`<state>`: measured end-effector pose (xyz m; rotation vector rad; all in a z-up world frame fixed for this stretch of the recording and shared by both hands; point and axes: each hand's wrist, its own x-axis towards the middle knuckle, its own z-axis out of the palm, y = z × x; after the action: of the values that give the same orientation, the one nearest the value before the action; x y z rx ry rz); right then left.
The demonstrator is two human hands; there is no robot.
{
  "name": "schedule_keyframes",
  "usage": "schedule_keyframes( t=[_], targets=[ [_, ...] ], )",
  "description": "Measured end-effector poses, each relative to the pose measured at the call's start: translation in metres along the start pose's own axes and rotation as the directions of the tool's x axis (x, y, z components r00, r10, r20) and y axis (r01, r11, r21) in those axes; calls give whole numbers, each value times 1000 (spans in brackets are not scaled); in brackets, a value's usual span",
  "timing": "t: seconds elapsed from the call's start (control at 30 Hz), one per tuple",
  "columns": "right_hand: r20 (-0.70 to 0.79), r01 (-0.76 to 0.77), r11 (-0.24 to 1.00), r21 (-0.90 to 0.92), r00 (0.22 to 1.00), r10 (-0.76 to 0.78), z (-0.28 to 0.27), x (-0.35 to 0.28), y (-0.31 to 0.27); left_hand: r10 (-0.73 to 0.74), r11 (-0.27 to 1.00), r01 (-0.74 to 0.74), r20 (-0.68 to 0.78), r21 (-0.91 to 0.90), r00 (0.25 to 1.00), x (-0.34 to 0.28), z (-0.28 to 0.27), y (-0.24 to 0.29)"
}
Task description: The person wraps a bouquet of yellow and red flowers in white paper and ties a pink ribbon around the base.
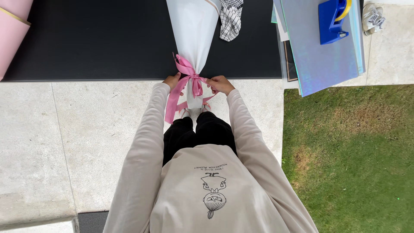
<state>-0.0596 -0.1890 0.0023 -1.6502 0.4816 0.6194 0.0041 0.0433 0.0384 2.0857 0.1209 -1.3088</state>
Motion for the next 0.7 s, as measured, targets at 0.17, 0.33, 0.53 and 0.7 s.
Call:
schedule_keyframes(
  t=[0.17,0.33,0.53,0.7],
  targets=[
    [3,-109,994,9,994,109,-20,3,8,-14,905,140,301,-402,954,117,24,-66],
    [28,-236,969,77,972,235,-22,-26,-27,-75,760,291,366,-581,927,178,43,-97],
    [-21,-199,950,239,977,210,-34,-33,-20,10,703,199,290,-683,957,153,40,-84],
    [-52,4,922,388,998,17,-47,-28,-1,16,584,172,223,-794,975,120,23,-79]
  ],
)
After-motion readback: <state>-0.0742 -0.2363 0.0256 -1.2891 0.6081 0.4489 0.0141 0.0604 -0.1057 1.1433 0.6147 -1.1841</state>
